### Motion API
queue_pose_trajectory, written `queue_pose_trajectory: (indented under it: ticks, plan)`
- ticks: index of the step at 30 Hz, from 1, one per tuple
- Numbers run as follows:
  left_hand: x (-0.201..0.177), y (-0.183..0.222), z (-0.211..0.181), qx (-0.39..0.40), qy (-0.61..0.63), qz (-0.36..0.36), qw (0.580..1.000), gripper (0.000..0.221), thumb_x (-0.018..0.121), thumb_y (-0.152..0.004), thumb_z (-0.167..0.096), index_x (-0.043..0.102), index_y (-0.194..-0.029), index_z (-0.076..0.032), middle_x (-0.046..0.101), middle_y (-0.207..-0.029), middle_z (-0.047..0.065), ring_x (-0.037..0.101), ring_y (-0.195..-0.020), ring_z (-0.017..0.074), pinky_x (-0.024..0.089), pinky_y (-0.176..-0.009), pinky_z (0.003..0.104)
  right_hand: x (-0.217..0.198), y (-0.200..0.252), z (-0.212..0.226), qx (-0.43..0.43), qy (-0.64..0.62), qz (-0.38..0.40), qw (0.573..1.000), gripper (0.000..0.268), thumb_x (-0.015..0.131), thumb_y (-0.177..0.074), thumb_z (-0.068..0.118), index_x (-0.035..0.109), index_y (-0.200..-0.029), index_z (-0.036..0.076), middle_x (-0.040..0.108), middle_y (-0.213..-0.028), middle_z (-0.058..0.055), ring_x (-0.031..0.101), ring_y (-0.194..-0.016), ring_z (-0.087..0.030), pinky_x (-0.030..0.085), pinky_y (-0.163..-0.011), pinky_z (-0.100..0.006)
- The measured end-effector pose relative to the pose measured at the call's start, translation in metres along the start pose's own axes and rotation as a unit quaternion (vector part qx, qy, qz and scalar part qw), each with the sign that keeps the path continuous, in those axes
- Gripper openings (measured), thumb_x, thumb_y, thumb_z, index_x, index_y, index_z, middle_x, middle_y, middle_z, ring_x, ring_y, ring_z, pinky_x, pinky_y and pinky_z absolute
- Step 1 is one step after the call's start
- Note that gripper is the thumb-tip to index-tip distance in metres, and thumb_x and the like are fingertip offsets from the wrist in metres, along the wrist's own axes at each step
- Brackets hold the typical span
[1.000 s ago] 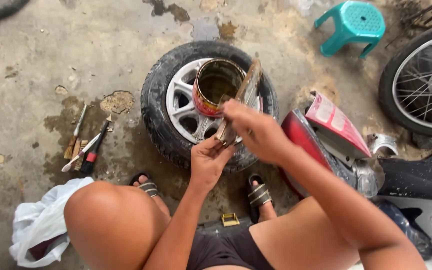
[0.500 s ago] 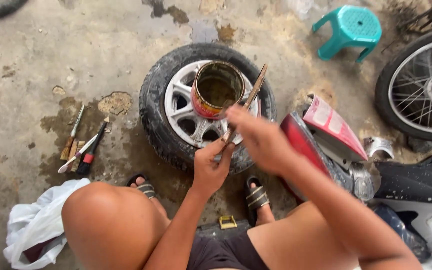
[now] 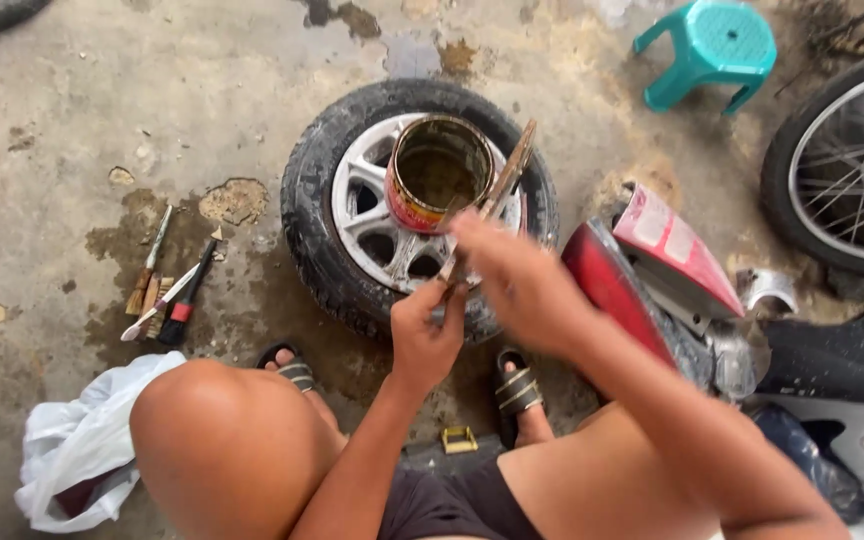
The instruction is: The person sits on the floor and scrapes a thick, dark substance off a metal part using a flat metal tool. They repeatedly scrape the surface and occasionally wipe the tool against a nearby tire.
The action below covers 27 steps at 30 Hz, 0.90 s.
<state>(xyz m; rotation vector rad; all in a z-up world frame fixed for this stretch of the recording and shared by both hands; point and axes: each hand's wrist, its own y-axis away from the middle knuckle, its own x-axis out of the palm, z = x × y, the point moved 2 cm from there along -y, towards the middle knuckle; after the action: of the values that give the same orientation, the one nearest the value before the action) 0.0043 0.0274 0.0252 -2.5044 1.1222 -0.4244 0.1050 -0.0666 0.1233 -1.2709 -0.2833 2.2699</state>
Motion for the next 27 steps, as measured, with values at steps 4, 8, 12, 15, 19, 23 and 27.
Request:
queue_pose_trajectory:
  ticks: [4,8,12,15,19,23,27]
  plan:
    - [0.003,0.017,0.007,-0.031,0.011,-0.009,0.999,0.013,0.064,-0.099,-0.006,0.075,-0.095,-0.001,0.072,-0.072,0.015,0.072,-0.066,0.0253,0.051,-0.050,0.036,0.013,0.015,-0.007,-0.051,-0.021,-0.001,0.998,0.033,0.056,-0.100,-0.003,0.066,-0.131,-0.005,0.064,-0.140,-0.023,0.056,-0.136,-0.039,0.047,-0.112,-0.051]
    - [0.002,0.002,-0.002,-0.016,0.016,-0.018,1.000,0.016,0.060,-0.102,-0.003,0.075,-0.099,0.002,0.070,-0.068,0.017,0.066,-0.054,0.0204,0.049,-0.049,0.033,0.011,0.005,-0.001,-0.001,-0.019,-0.031,0.999,0.035,0.054,-0.098,-0.006,0.066,-0.131,-0.005,0.060,-0.141,-0.028,0.051,-0.137,-0.042,0.045,-0.113,-0.054]
    - [-0.004,0.012,0.014,-0.008,0.032,-0.014,0.999,0.022,0.054,-0.107,-0.010,0.075,-0.100,-0.006,0.065,-0.065,0.013,0.062,-0.052,0.0173,0.051,-0.052,0.030,0.019,0.011,-0.006,-0.046,-0.115,-0.016,0.992,0.034,0.056,-0.096,-0.006,0.070,-0.127,0.000,0.064,-0.139,-0.024,0.056,-0.135,-0.041,0.046,-0.113,-0.055]
    - [0.002,0.003,0.001,-0.015,-0.012,-0.014,1.000,0.019,0.060,-0.102,-0.005,0.072,-0.111,0.007,0.074,-0.079,0.020,0.074,-0.066,0.0275,0.053,-0.048,0.036,0.004,0.003,-0.018,-0.012,-0.008,-0.060,0.998,0.028,0.056,-0.101,-0.005,0.067,-0.126,-0.009,0.067,-0.134,-0.026,0.059,-0.129,-0.044,0.051,-0.106,-0.054]
    - [0.000,0.012,0.017,-0.006,0.004,-0.002,1.000,0.020,0.056,-0.105,-0.007,0.071,-0.113,0.004,0.067,-0.072,0.019,0.064,-0.049,0.0226,0.041,-0.041,0.031,0.010,0.003,-0.004,0.001,-0.072,-0.022,0.997,0.028,0.056,-0.099,-0.003,0.071,-0.122,-0.003,0.066,-0.135,-0.025,0.057,-0.132,-0.042,0.047,-0.111,-0.055]
    - [0.003,0.003,-0.011,-0.016,-0.004,0.011,1.000,0.022,0.057,-0.104,-0.006,0.071,-0.116,0.005,0.071,-0.075,0.018,0.064,-0.047,0.0263,0.044,-0.036,0.031,0.002,0.002,-0.024,0.023,-0.020,-0.042,0.999,0.028,0.053,-0.101,-0.001,0.070,-0.122,-0.006,0.068,-0.130,-0.028,0.058,-0.130,-0.045,0.048,-0.107,-0.057]
    - [0.003,0.016,0.022,-0.028,0.047,0.000,0.999,0.024,0.054,-0.106,-0.012,0.071,-0.118,0.000,0.071,-0.080,0.014,0.066,-0.054,0.0262,0.053,-0.043,0.037,0.012,0.006,0.012,0.000,-0.108,0.018,0.994,0.029,0.057,-0.097,-0.003,0.072,-0.121,-0.003,0.069,-0.135,-0.022,0.058,-0.134,-0.040,0.045,-0.112,-0.055]
